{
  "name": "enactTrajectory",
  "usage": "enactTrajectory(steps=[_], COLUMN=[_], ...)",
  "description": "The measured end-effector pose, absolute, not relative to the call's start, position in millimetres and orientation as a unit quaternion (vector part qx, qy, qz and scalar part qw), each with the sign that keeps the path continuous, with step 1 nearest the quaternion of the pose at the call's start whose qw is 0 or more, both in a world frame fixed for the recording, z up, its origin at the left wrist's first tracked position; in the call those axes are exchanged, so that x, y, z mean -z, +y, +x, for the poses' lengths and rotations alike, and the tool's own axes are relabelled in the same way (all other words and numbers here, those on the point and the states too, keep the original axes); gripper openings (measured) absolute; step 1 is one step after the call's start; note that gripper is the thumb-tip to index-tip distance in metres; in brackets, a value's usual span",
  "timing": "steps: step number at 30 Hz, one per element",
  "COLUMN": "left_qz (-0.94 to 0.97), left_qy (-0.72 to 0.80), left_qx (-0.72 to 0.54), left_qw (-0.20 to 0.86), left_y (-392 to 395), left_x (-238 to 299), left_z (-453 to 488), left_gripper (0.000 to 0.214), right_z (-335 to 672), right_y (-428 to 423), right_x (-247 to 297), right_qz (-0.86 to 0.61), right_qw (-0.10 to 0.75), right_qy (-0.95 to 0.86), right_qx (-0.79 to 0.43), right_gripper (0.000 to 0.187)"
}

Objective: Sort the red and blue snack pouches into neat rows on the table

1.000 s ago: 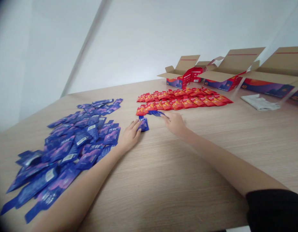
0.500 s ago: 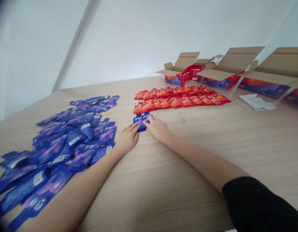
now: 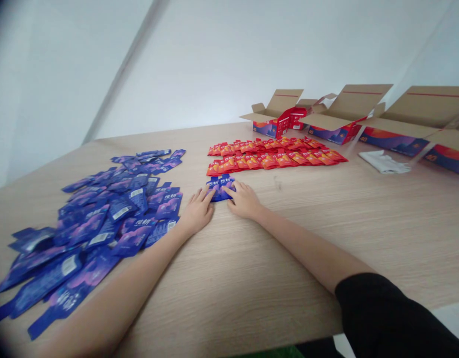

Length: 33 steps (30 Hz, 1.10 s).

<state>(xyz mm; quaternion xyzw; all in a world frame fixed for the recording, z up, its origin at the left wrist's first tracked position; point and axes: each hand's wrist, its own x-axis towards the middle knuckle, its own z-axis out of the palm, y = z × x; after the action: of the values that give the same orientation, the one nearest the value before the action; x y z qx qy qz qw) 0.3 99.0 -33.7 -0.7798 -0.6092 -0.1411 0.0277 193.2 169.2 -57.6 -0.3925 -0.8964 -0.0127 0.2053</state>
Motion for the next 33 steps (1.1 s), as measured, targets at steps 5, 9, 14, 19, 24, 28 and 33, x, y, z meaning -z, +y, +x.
enactTrajectory(steps=[5,9,14,19,24,28,33], left_qz=[-0.757,-0.719,-0.732,-0.741,-0.725,-0.705,-0.734], left_qy=[-0.626,-0.688,-0.669,-0.647,-0.655,-0.663,-0.634], left_qx=[0.171,0.058,0.021,-0.018,0.005,0.071,0.239], left_qw=[0.082,0.079,0.126,0.177,0.212,0.242,0.049], left_y=[48.0,-5.8,-26.9,-15.8,-16.8,-20.4,-21.0], left_x=[-19.2,-22.2,18.2,23.4,14.4,-0.7,-39.4], left_z=[-30.2,-71.2,-93.0,-90.8,-95.3,-98.5,-83.2], left_gripper=[0.049,0.052,0.038,0.024,0.029,0.034,0.032], right_z=[196.6,199.9,199.9,201.0,198.0,185.6,172.6], right_y=[168.2,167.3,167.0,155.9,129.5,103.0,69.1], right_x=[60.2,59.5,58.3,54.8,47.9,35.2,-4.3], right_qz=[-0.396,-0.37,-0.346,-0.299,-0.241,-0.179,-0.126], right_qw=[0.275,0.308,0.321,0.337,0.339,0.337,0.357], right_qy=[-0.876,-0.876,-0.881,-0.893,-0.909,-0.924,-0.922], right_qx=[0.006,-0.008,-0.021,0.001,-0.015,-0.031,-0.081], right_gripper=[0.061,0.049,0.046,0.04,0.037,0.035,0.048])
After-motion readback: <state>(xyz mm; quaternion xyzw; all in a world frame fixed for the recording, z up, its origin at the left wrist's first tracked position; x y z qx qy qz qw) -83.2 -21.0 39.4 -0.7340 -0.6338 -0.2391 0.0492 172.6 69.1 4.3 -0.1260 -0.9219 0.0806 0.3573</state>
